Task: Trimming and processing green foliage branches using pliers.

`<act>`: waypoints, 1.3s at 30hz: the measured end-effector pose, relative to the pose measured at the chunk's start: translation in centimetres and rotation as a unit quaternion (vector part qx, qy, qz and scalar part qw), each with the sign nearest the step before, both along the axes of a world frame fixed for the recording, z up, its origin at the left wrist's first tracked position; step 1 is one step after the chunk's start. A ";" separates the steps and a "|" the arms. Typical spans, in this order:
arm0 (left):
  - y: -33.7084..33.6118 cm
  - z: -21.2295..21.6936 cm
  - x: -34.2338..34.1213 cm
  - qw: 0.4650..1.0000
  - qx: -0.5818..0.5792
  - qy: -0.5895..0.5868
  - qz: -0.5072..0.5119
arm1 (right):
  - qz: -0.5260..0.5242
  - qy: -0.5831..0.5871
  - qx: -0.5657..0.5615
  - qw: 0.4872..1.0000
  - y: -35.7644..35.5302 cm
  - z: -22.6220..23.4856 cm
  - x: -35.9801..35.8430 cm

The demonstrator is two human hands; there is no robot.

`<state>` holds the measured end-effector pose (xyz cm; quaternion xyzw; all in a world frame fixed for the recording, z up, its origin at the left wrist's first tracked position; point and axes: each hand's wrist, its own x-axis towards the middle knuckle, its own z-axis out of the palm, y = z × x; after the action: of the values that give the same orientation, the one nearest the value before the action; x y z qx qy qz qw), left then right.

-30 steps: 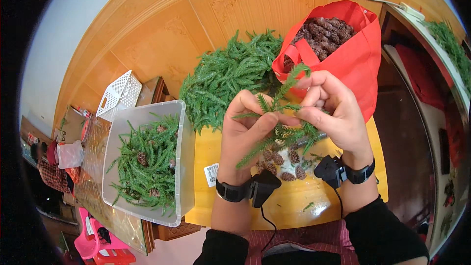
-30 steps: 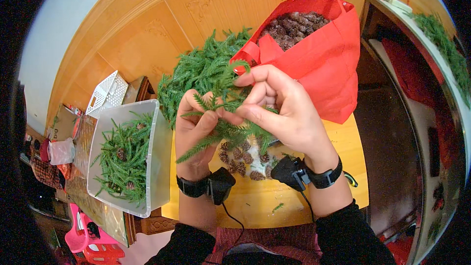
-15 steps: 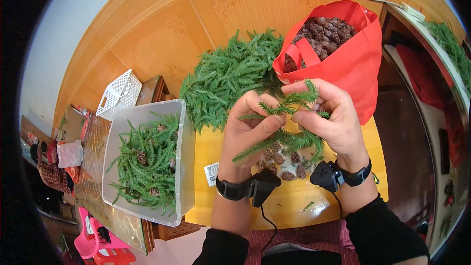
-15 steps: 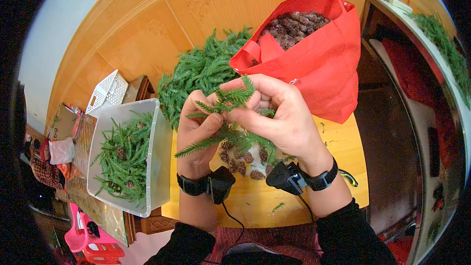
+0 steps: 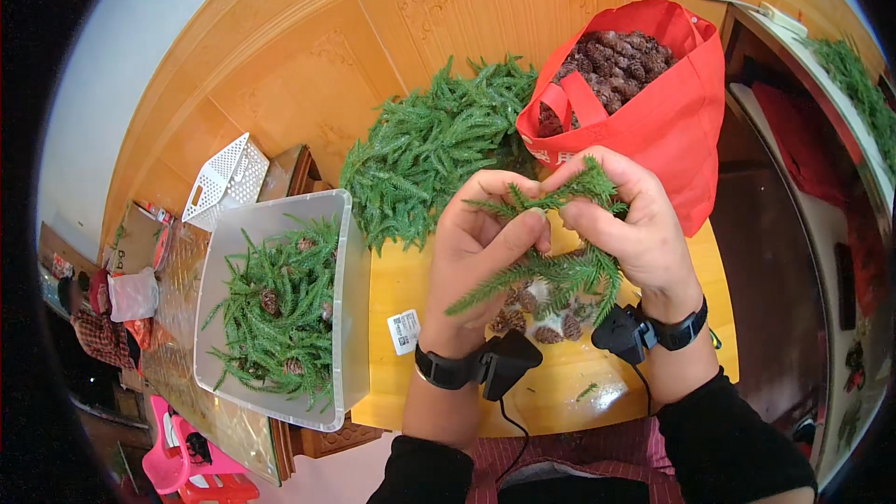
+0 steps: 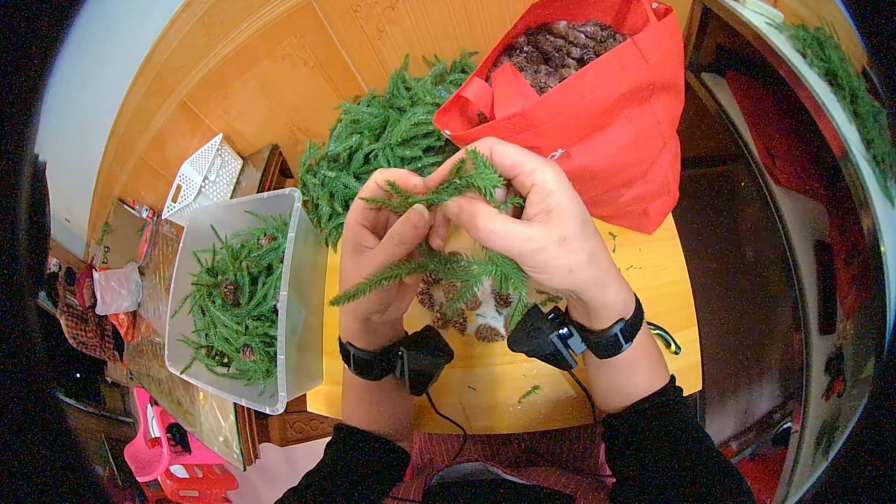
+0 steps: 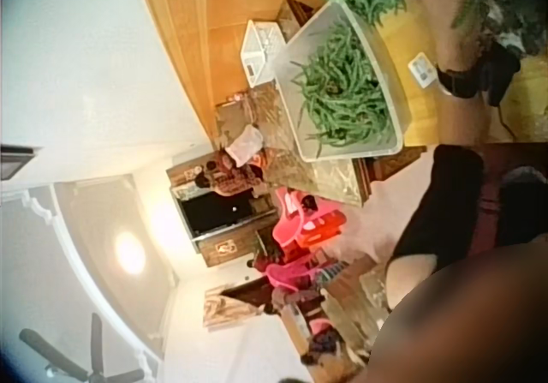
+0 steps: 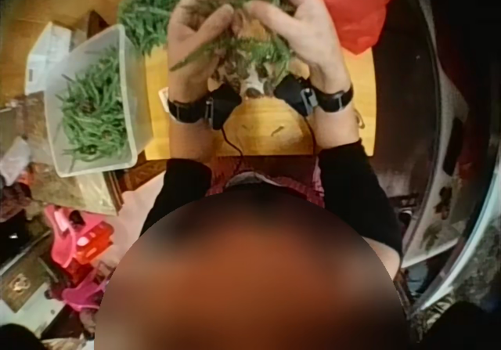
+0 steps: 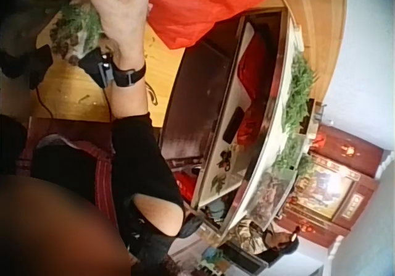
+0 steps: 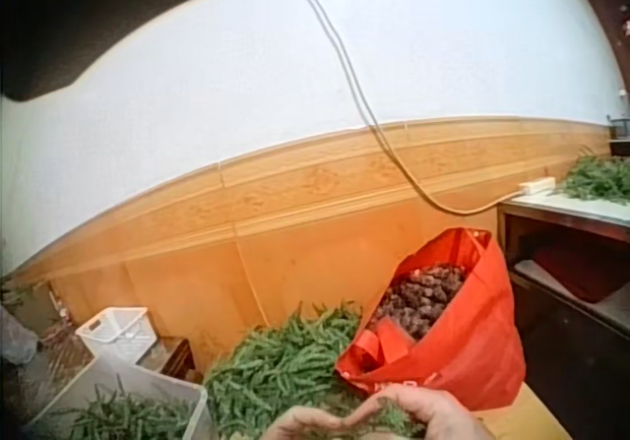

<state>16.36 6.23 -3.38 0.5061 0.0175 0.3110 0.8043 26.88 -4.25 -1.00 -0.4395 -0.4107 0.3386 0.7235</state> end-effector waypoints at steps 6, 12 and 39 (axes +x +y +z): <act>-0.1 0.1 -0.4 1.000 0.010 0.022 0.003 | -0.012 -0.024 -0.022 0.999 0.0 -0.4 0.3; -0.4 -0.1 0.2 0.989 0.106 0.019 0.100 | 0.022 -0.021 -0.026 0.999 -0.2 -0.5 0.2; -0.8 0.0 0.3 0.987 0.126 0.070 0.074 | -0.011 -0.024 -0.019 0.999 -0.2 -0.9 1.0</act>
<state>16.66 5.48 -3.43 0.6211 0.0721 0.3332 0.7057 27.92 -4.41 -1.91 -0.4657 -0.4165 0.3278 0.7086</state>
